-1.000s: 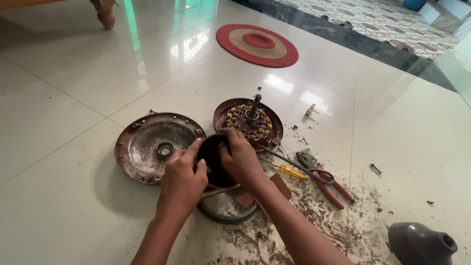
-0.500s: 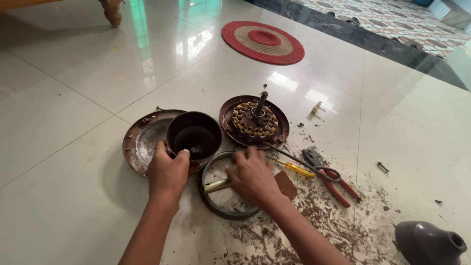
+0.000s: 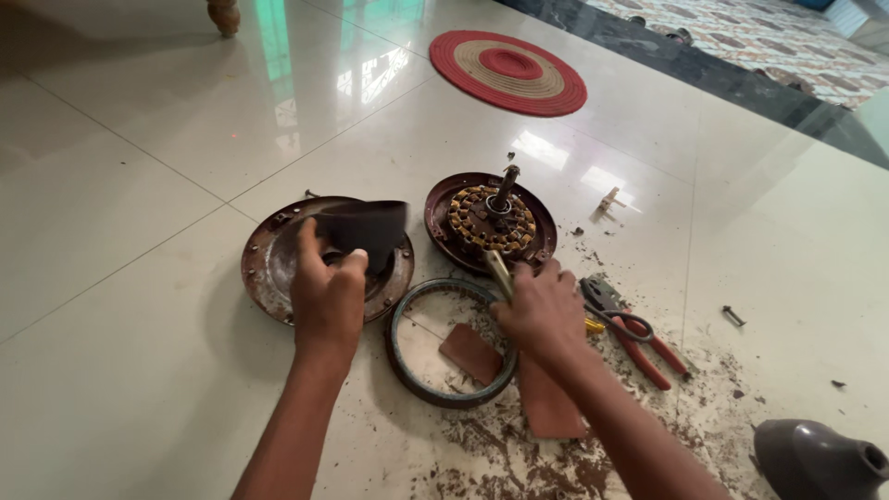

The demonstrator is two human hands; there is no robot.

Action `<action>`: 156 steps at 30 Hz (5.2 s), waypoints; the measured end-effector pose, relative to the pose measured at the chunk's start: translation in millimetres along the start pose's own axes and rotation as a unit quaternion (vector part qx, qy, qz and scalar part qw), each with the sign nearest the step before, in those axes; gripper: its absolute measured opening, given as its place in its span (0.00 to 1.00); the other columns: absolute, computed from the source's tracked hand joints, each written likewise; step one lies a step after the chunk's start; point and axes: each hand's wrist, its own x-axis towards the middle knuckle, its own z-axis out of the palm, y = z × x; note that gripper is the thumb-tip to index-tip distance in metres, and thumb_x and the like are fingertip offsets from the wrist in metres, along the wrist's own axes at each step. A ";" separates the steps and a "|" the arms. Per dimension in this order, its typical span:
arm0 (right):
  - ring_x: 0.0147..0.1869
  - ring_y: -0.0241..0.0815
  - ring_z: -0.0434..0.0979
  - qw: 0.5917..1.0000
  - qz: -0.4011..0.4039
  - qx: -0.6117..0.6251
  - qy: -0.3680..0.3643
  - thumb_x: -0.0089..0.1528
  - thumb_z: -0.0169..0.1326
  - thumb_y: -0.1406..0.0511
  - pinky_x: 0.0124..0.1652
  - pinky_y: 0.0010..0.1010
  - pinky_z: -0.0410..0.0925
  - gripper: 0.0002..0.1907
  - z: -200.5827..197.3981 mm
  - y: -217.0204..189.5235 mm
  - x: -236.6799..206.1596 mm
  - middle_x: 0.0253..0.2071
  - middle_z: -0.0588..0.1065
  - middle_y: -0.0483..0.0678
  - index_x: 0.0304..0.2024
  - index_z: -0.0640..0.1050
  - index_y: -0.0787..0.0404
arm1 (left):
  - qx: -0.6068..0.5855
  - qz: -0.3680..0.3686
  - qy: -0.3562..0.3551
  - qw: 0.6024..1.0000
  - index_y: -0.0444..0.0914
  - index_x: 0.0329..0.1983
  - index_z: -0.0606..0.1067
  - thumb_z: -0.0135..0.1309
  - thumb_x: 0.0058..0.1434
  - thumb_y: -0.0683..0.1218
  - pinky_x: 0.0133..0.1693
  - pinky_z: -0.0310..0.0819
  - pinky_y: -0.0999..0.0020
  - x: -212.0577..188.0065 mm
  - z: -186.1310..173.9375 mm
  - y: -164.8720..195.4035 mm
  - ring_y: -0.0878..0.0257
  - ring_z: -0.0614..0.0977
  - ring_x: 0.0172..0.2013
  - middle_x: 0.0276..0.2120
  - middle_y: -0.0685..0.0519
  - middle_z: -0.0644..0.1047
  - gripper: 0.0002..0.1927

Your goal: The person disassembles a ceiling fan motor housing, removes a rubber gasket, and cleans a cylindrical metal part using a screwdriver, pliers, and a sanding block. They then reattach the gasket to the cleaned part.

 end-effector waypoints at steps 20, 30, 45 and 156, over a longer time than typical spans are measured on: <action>0.41 0.45 0.78 0.855 -0.446 0.239 0.109 0.65 0.52 0.71 0.40 0.34 0.73 0.11 -56.6 -5.1 -17.4 0.42 0.77 0.52 0.50 0.79 0.65 | 0.299 0.025 -0.270 0.915 0.47 0.64 0.72 0.52 0.57 0.40 0.37 0.78 0.68 -23.0 13.8 30.7 0.62 0.83 0.37 0.50 0.56 0.77 0.29; 0.51 0.55 0.77 0.942 -0.108 0.290 0.131 0.67 0.55 0.60 0.47 0.43 0.72 0.20 26.4 -8.9 -28.5 0.51 0.73 0.62 0.54 0.75 0.69 | 0.076 -0.036 -0.150 0.985 0.40 0.50 0.79 0.50 0.68 0.53 0.29 0.71 0.68 -9.5 6.0 32.4 0.66 0.74 0.23 0.23 0.53 0.75 0.16; 0.30 0.46 0.81 0.939 -0.088 0.323 -0.074 0.65 0.45 0.66 0.32 0.39 0.78 0.14 29.4 2.3 -17.9 0.36 0.78 0.54 0.53 0.70 0.58 | -0.003 -0.029 -0.195 0.980 0.38 0.33 0.75 0.41 0.71 0.52 0.30 0.67 0.65 -2.3 15.6 26.9 0.65 0.68 0.24 0.22 0.55 0.70 0.18; 0.26 0.58 0.80 0.921 -0.307 0.210 0.111 0.60 0.53 0.72 0.30 0.48 0.72 0.08 59.5 -30.1 -7.2 0.25 0.78 0.58 0.42 0.75 0.63 | 0.244 0.293 -0.130 0.915 0.40 0.13 0.71 0.41 0.61 0.76 0.10 0.68 0.70 6.3 50.8 -9.8 0.67 0.75 0.08 0.07 0.52 0.71 0.40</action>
